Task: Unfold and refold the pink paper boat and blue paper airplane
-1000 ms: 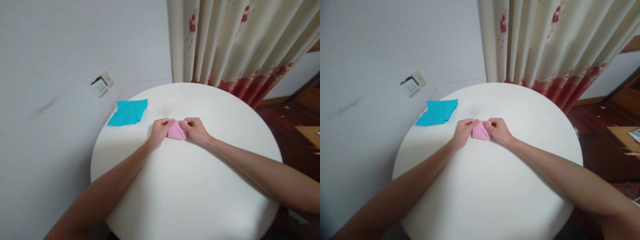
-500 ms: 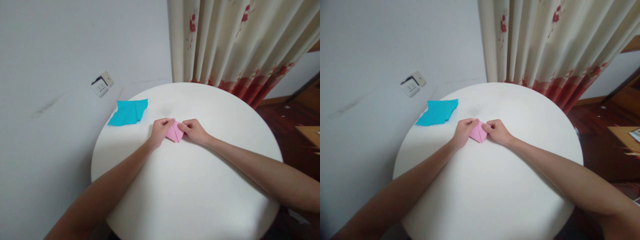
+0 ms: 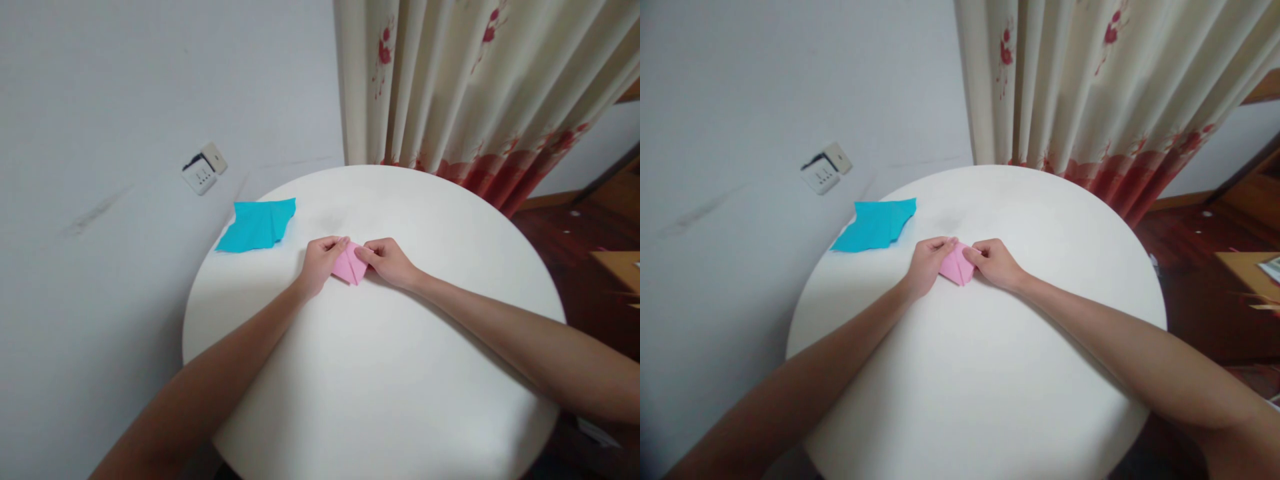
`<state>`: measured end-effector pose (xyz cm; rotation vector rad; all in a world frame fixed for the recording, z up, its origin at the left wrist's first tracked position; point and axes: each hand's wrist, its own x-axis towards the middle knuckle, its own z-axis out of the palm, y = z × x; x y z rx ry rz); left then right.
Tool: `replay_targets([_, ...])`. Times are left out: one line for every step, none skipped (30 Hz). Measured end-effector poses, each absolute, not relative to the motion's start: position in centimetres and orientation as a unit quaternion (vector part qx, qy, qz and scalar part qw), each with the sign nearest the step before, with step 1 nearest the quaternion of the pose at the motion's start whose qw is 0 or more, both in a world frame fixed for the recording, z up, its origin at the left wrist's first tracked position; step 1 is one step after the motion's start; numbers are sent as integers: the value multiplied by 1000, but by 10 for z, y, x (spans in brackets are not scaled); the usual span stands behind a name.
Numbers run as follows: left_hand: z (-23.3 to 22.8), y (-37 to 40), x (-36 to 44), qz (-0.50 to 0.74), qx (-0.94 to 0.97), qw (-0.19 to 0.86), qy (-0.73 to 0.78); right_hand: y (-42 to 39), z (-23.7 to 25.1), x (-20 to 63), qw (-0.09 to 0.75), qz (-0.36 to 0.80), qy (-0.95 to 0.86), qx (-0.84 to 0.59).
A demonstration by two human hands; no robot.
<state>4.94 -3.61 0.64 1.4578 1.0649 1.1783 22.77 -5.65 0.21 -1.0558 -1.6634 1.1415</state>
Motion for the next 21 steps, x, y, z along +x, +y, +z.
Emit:
replay_targets([7, -36, 50, 482, 595, 472, 436, -56, 2, 228, 418, 455, -664, -421])
replay_targets([7, -36, 50, 483, 594, 472, 438, -57, 2, 228, 417, 455, -664, -421])
replay_targets([7, -36, 50, 483, 593, 472, 438, -57, 2, 228, 417, 455, -664, -422])
replay_targets([7, -36, 50, 483, 592, 473, 438, -57, 2, 228, 416, 456, -664, -422])
replay_targets([7, -36, 50, 483, 591, 475, 437, -57, 2, 228, 415, 456, -664, -422])
replay_targets([7, -36, 50, 483, 591, 476, 437, -57, 2, 228, 415, 456, -665, -422])
replay_targets([7, -37, 50, 483, 591, 477, 436, -57, 2, 228, 414, 455, -666, -421])
replay_targets([7, -37, 50, 483, 590, 479, 435, -57, 3, 228, 414, 454, -667, -422])
replay_targets([8, -37, 51, 483, 590, 479, 434, -57, 3, 228, 413, 454, -667, -423])
replay_targets([8, -37, 51, 484, 589, 480, 434, -57, 3, 228, 412, 453, -667, -424])
replay_targets([8, -37, 51, 484, 588, 481, 434, -57, 3, 228, 412, 453, -667, -425])
replay_targets([8, -37, 51, 484, 588, 482, 434, -57, 4, 228, 412, 452, -666, -427])
replay_targets([9, -37, 51, 484, 587, 483, 434, -57, 4, 228, 413, 451, -666, -428])
replay_targets([9, -37, 51, 484, 587, 483, 434, -57, 4, 228, 412, 451, -666, -429])
replay_targets([9, -37, 51, 484, 587, 483, 434, -57, 4, 228, 412, 451, -665, -429])
replay_targets([9, -38, 51, 483, 587, 483, 434, -57, 4, 228, 413, 452, -665, -429])
replay_targets([9, -38, 51, 483, 587, 483, 434, -57, 4, 228, 413, 453, -664, -429])
replay_targets([9, -38, 51, 482, 587, 483, 435, -57, 4, 228, 413, 454, -663, -428])
replay_targets([9, -38, 51, 482, 587, 483, 435, -57, 4, 228, 414, 455, -662, -427])
replay_targets([9, -38, 51, 482, 587, 483, 435, -57, 4, 228, 415, 455, -662, -427])
replay_targets([10, -38, 51, 483, 587, 484, 434, -57, 4, 228, 415, 456, -661, -428])
